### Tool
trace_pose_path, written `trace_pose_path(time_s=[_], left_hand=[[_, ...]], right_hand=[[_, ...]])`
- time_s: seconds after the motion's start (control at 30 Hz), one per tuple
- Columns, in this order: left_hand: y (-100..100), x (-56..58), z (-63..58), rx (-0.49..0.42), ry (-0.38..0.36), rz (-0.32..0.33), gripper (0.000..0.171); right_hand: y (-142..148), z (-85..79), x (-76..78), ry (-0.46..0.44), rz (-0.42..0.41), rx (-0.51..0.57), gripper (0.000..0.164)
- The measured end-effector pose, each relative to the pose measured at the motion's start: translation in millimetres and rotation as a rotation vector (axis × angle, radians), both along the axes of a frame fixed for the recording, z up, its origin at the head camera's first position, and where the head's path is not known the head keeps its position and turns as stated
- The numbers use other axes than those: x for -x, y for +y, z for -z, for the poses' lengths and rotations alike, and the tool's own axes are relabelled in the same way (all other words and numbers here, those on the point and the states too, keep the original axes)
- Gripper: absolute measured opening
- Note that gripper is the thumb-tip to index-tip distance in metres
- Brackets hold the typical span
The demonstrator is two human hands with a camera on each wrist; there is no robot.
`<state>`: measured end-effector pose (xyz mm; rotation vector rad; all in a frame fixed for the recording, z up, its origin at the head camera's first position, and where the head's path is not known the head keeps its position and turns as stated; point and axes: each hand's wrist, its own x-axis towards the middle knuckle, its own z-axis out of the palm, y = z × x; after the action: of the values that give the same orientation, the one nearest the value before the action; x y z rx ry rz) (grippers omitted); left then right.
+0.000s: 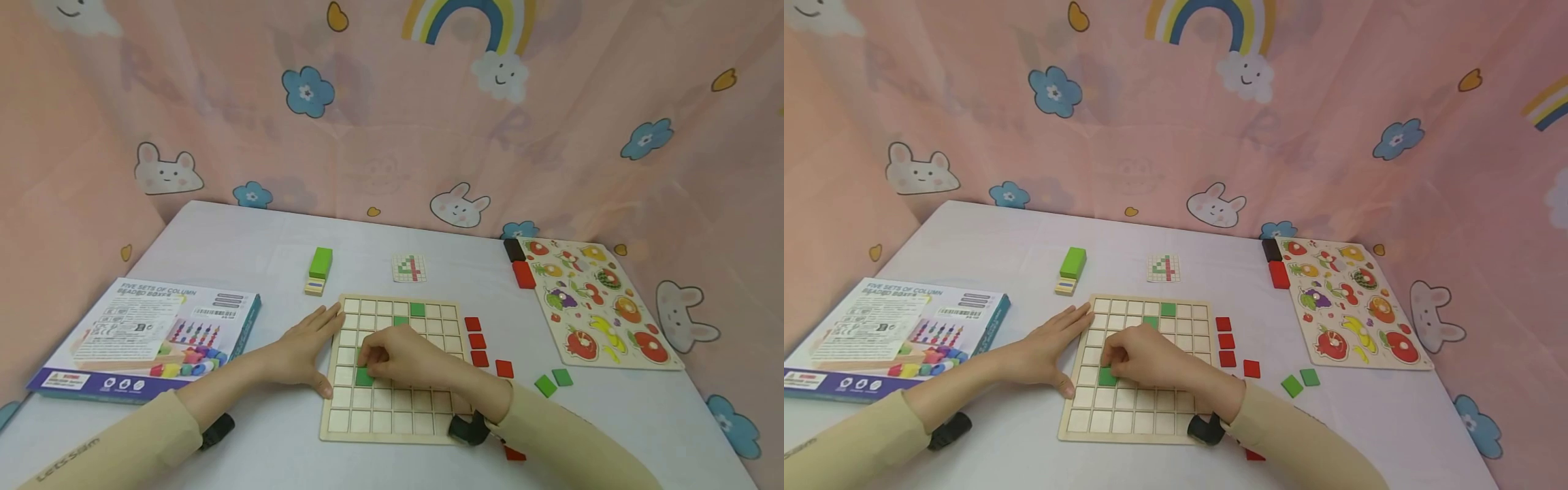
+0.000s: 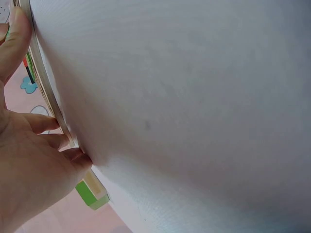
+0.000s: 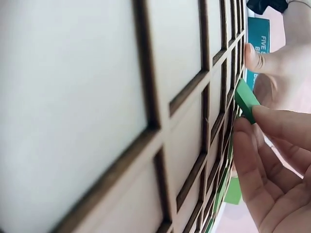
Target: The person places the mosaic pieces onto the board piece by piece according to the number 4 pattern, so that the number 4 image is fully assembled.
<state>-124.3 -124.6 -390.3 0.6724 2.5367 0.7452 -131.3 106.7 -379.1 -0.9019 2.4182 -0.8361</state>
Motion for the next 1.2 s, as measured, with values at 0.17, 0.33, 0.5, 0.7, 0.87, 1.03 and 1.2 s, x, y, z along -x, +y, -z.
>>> trace_pose_path(time_s=[0.17,0.33,0.5,0.7,0.87,1.03,1.2], left_hand=[[0,0.6,0.5,0.000,-0.002,-0.001,0.127],[0,1.1,2.0,-0.001,-0.001,0.004,0.128],[0,1.6,2.6,-0.001,0.002,0.006,0.129],[-1,2.1,5.2,0.000,0.005,0.004,0.130],[0,2.1,7.2,0.009,0.007,-0.002,0.129],[1,1.3,6.6,0.011,-0.003,-0.008,0.129],[1,1.1,6.7,0.009,-0.003,-0.011,0.129]], right_hand=[[-1,0.8,0.5,0.050,-0.017,-0.017,0.011],[-2,1.7,0.4,0.075,-0.019,-0.037,0.009],[-3,1.1,-0.8,0.096,-0.025,-0.060,0.006],[0,-4.4,0.5,0.111,-0.018,-0.088,0.006],[31,-14.7,10.6,0.131,0.033,-0.069,0.005],[93,-19.9,20.5,0.106,0.097,-0.076,0.008],[163,-16.2,23.6,0.036,0.144,-0.150,0.005]])
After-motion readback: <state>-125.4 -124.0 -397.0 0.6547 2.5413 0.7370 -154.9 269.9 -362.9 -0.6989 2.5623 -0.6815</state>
